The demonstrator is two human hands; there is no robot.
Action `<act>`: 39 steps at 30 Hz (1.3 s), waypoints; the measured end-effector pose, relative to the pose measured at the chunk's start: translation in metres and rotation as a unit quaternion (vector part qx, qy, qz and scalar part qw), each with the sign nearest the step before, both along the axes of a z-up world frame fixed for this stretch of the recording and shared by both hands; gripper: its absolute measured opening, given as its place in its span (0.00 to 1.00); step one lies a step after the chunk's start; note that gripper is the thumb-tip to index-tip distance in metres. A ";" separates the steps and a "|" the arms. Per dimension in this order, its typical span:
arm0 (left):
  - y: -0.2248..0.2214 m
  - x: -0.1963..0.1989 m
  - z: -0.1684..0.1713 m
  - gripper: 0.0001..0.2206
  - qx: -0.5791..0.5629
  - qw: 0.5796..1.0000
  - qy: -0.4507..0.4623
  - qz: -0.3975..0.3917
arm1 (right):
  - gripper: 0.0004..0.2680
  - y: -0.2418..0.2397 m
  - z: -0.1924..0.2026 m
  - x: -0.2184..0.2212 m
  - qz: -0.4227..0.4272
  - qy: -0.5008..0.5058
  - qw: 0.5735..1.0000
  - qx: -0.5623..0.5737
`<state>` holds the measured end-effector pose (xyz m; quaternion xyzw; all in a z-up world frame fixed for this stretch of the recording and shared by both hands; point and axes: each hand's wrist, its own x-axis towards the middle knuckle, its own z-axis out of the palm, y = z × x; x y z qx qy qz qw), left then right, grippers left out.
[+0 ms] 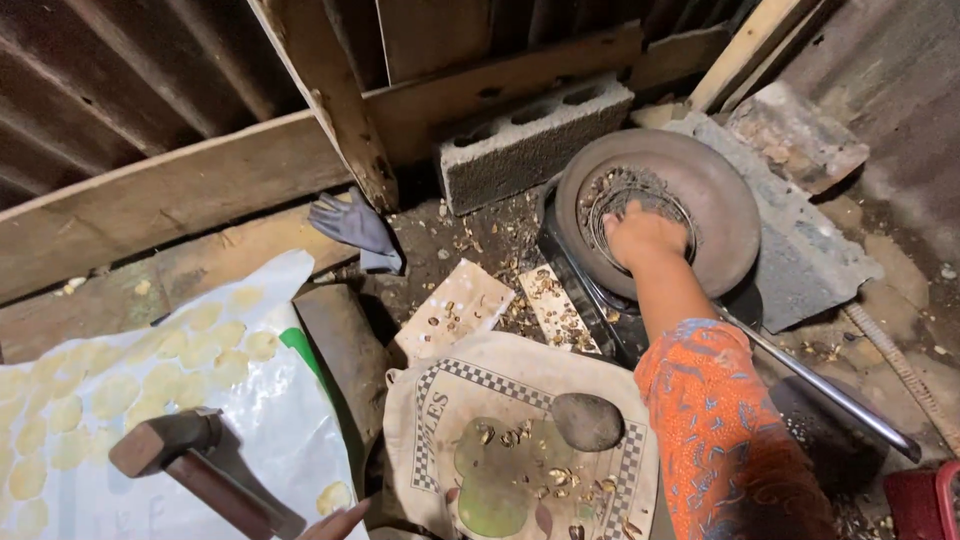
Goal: Processing seeds by cracking them with a stone and flattening them with a wooden mallet to make crackers
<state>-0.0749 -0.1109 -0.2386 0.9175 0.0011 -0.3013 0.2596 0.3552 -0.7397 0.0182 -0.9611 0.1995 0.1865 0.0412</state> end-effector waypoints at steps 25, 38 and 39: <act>-0.289 0.146 0.288 0.11 -0.545 0.592 0.275 0.526 | 0.13 0.166 -0.013 -0.275 0.387 -0.212 0.854 0.276; -0.308 0.112 0.216 0.06 -0.206 0.867 -0.409 -0.197 | 0.27 0.083 -0.005 -0.326 0.289 -0.267 0.911 0.120; -0.306 0.106 0.213 0.06 -0.200 0.876 -0.399 -0.180 | 0.23 0.079 -0.003 -0.334 0.239 -0.216 0.940 0.108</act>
